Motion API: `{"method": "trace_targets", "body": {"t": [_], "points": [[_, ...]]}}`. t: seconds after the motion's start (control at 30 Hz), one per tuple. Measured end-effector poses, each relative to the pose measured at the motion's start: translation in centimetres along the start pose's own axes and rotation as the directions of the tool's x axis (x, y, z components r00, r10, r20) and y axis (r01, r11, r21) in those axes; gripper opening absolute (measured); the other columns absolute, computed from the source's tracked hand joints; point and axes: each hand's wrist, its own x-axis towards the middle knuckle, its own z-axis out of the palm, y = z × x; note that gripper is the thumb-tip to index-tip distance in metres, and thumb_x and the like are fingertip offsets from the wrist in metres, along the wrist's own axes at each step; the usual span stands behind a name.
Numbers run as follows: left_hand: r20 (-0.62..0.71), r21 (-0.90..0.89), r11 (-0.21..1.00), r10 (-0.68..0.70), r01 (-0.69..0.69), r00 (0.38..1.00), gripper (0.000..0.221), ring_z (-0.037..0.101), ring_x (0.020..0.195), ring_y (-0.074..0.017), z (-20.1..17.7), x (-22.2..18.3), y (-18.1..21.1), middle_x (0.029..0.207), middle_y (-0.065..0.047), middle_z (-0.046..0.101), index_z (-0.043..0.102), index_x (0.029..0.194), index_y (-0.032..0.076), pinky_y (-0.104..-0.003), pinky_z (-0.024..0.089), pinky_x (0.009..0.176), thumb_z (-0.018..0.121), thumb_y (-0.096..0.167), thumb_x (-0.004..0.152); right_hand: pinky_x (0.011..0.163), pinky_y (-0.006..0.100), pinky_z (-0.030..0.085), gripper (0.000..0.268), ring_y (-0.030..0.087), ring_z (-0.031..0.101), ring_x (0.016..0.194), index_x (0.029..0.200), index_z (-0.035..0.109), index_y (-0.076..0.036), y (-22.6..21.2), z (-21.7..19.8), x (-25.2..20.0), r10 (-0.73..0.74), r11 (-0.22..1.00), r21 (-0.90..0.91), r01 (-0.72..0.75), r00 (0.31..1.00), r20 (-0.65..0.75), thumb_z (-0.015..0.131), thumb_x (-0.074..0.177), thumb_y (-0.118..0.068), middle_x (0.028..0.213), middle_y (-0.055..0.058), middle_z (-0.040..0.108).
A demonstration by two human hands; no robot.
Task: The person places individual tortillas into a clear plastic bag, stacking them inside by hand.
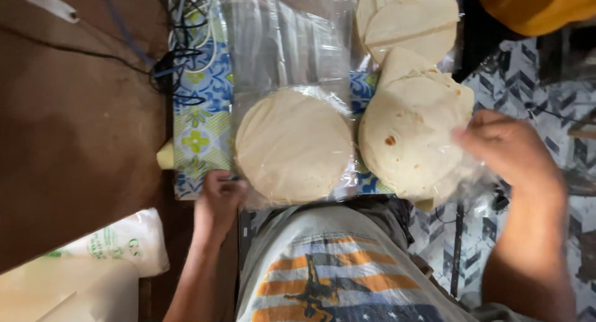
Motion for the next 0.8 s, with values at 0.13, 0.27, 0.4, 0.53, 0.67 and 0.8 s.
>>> {"method": "trace_targets", "body": {"t": [0.13,0.27,0.4,0.53,0.67,0.8], "points": [[-0.067,0.485,0.711,0.611,-0.509,0.789,0.031,0.056,0.109,-0.0405,1.4,-0.2,6.2,0.117,-0.021,0.062,0.06,0.118,-0.003,-0.048,0.045,0.1,0.069,0.002,0.089,0.072,0.042,0.059,0.039,0.029,0.071,0.083,0.13,0.063,-0.013,-2.8,3.7,-1.5,0.374,0.824,-0.493,-0.279,0.922,0.104,0.068,0.091,-0.007,0.123,0.007,0.07],[0.064,0.43,0.464,0.84,-0.775,0.538,0.031,0.064,0.12,-0.035,7.0,2.9,5.4,0.116,-0.013,0.069,0.073,0.121,0.01,-0.045,0.046,0.11,0.075,0.005,0.091,0.083,0.041,0.062,0.022,0.023,0.074,0.1,0.108,0.067,-0.032,1.5,13.5,-1.3,0.013,0.835,-0.549,0.03,0.997,0.074,0.068,0.089,-0.045,0.112,-0.004,0.07],[0.483,0.688,0.298,0.493,-0.662,0.724,0.06,0.03,0.15,-0.0387,8.2,2.8,7.3,0.162,-0.01,0.038,0.047,0.153,0.027,-0.067,0.02,0.118,0.047,0.055,0.1,0.062,0.045,0.061,0.035,0.035,0.071,0.09,0.109,0.056,-0.009,0.8,16.0,-1.5,-0.198,0.767,-0.605,0.215,0.975,0.095,0.076,0.087,-0.027,0.134,0.015,0.054],[0.476,0.787,0.252,0.333,-0.564,0.814,0.079,0.013,0.158,-0.038,8.6,2.1,7.4,0.17,-0.007,0.026,0.038,0.159,0.033,-0.075,0.0,0.118,0.041,0.077,0.093,0.068,0.048,0.058,0.034,0.038,0.066,0.092,0.094,0.053,-0.012,-0.9,15.3,-2.9,-0.32,0.812,-0.524,0.257,0.947,-0.031,0.078,0.087,-0.034,0.105,0.007,0.052],[0.488,0.804,0.292,0.173,-0.518,0.856,0.09,0.01,0.158,-0.0354,8.5,4.0,7.2,0.172,-0.005,0.018,0.028,0.162,0.033,-0.074,0.004,0.119,0.041,0.083,0.088,0.069,0.044,0.058,0.024,0.034,0.065,0.095,0.093,0.055,-0.014,1.2,16.5,-2.3,-0.429,0.767,-0.544,0.34,0.902,-0.042,0.075,0.089,-0.027,0.094,0.005,0.051],[0.153,0.766,0.433,0.594,-0.474,0.79,0.058,0.051,0.139,-0.032,6.5,7.3,4.6,0.15,-0.01,0.055,0.057,0.146,0.026,-0.07,0.036,0.107,0.068,0.05,0.094,0.064,0.037,0.057,0.021,0.029,0.066,0.086,0.09,0.057,-0.014,0.7,16.5,-2.5,-0.504,0.714,-0.593,0.372,0.861,-0.067,0.076,0.088,-0.022,0.088,0.003,0.052]]}}
